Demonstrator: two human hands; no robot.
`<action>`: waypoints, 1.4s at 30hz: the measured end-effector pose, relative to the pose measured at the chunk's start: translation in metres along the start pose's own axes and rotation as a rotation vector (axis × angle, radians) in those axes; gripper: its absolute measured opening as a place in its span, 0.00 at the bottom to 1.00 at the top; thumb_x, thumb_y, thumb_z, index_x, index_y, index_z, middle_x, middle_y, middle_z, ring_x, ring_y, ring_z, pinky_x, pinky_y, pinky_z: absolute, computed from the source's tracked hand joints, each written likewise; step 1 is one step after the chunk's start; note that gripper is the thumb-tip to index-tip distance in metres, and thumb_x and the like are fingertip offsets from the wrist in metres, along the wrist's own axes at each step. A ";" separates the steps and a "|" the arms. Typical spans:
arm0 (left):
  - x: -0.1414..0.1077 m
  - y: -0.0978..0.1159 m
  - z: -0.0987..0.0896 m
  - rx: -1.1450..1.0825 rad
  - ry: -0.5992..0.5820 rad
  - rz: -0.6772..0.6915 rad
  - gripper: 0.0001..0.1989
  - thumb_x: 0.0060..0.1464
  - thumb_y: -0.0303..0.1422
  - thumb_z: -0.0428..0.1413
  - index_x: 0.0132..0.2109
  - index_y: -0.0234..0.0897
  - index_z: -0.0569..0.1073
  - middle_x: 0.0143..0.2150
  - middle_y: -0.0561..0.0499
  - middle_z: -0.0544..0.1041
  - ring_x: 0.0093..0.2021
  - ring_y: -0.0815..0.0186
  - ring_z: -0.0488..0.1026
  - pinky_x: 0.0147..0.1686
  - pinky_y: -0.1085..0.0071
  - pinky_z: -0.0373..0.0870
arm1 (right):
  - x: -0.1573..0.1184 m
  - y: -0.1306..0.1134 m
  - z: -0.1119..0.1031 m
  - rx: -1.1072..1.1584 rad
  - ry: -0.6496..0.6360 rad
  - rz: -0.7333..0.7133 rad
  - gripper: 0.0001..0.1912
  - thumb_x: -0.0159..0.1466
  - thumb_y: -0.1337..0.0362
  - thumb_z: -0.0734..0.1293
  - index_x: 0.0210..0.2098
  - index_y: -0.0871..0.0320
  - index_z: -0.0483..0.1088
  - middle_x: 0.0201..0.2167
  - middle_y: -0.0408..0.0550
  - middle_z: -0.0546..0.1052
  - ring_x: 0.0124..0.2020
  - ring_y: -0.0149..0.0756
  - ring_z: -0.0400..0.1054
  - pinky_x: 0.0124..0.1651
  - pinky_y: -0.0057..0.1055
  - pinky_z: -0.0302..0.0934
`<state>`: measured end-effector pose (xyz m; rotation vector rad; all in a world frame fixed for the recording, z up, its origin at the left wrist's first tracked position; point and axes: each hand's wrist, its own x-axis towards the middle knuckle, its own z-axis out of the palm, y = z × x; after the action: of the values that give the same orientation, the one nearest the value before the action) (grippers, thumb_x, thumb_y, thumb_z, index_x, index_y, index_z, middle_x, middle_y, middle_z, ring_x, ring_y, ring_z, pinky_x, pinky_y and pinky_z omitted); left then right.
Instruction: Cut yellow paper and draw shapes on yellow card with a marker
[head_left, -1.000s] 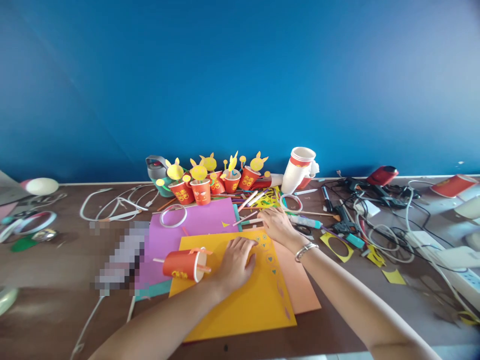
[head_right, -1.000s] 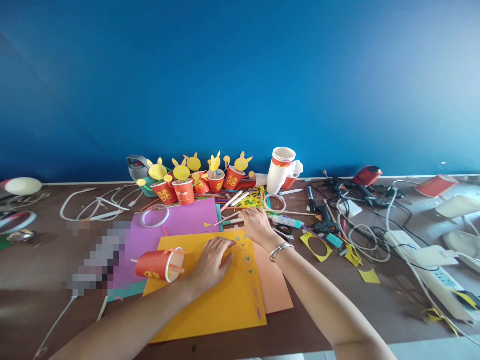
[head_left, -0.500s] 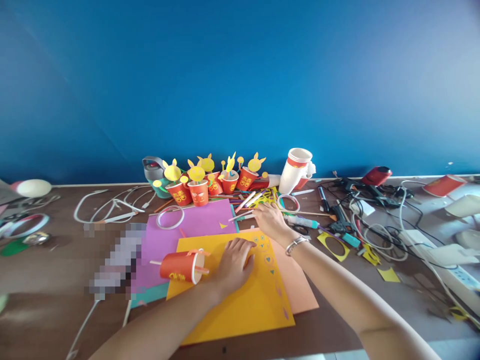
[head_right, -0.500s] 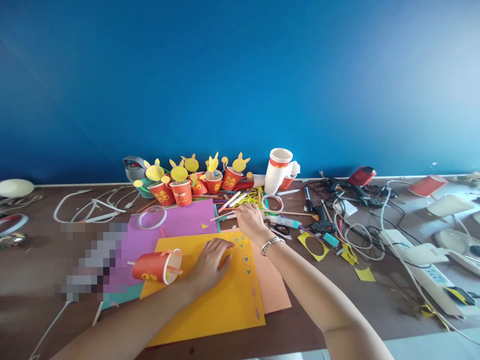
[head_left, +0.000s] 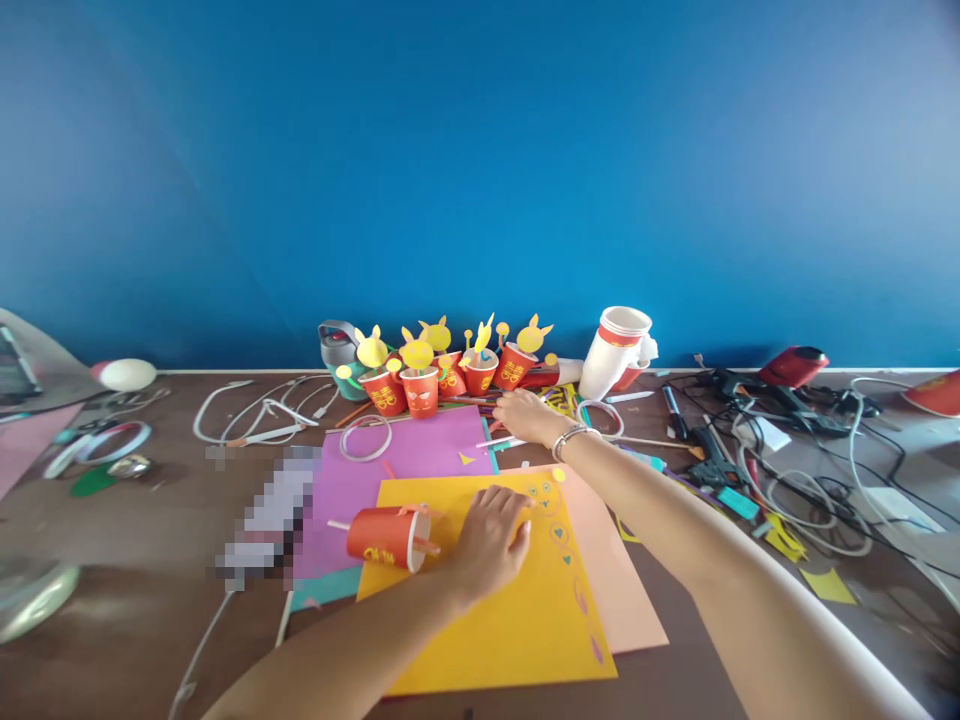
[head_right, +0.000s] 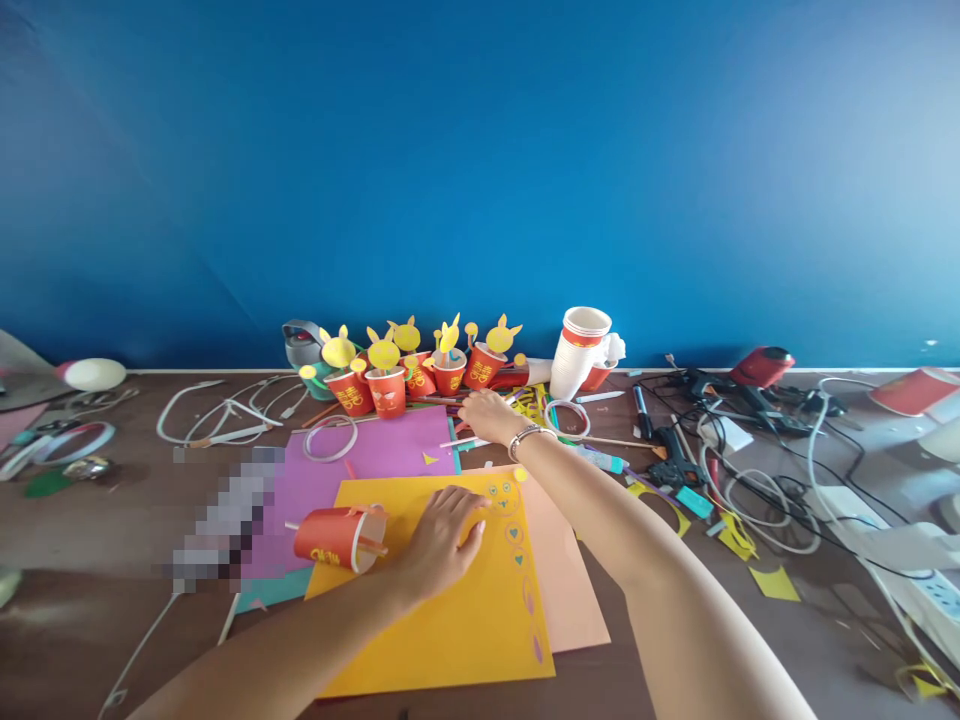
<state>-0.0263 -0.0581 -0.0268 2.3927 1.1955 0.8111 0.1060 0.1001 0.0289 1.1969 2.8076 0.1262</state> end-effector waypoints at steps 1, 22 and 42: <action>0.000 0.000 0.000 -0.002 0.002 0.003 0.13 0.53 0.23 0.50 0.46 0.40 0.66 0.41 0.49 0.72 0.43 0.60 0.67 0.43 0.61 0.63 | -0.001 0.000 -0.001 -0.010 0.014 -0.004 0.11 0.64 0.73 0.59 0.41 0.63 0.71 0.40 0.56 0.73 0.46 0.43 0.66 0.49 0.34 0.56; 0.001 -0.002 0.002 -0.022 -0.012 -0.027 0.13 0.52 0.23 0.50 0.45 0.40 0.66 0.42 0.50 0.73 0.44 0.60 0.67 0.44 0.61 0.63 | -0.042 -0.020 -0.002 0.150 -0.038 0.228 0.19 0.72 0.54 0.49 0.46 0.53 0.66 0.31 0.47 0.76 0.32 0.40 0.72 0.31 0.27 0.54; 0.003 0.000 0.000 -0.032 -0.001 -0.017 0.13 0.51 0.21 0.50 0.44 0.39 0.67 0.40 0.49 0.73 0.43 0.60 0.67 0.43 0.62 0.64 | -0.077 -0.038 0.008 0.903 0.686 0.200 0.19 0.69 0.65 0.48 0.58 0.57 0.52 0.39 0.50 0.68 0.37 0.35 0.66 0.42 0.33 0.63</action>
<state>-0.0247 -0.0557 -0.0257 2.3542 1.1918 0.8173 0.1335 0.0187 0.0201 1.8818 3.4240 -1.0128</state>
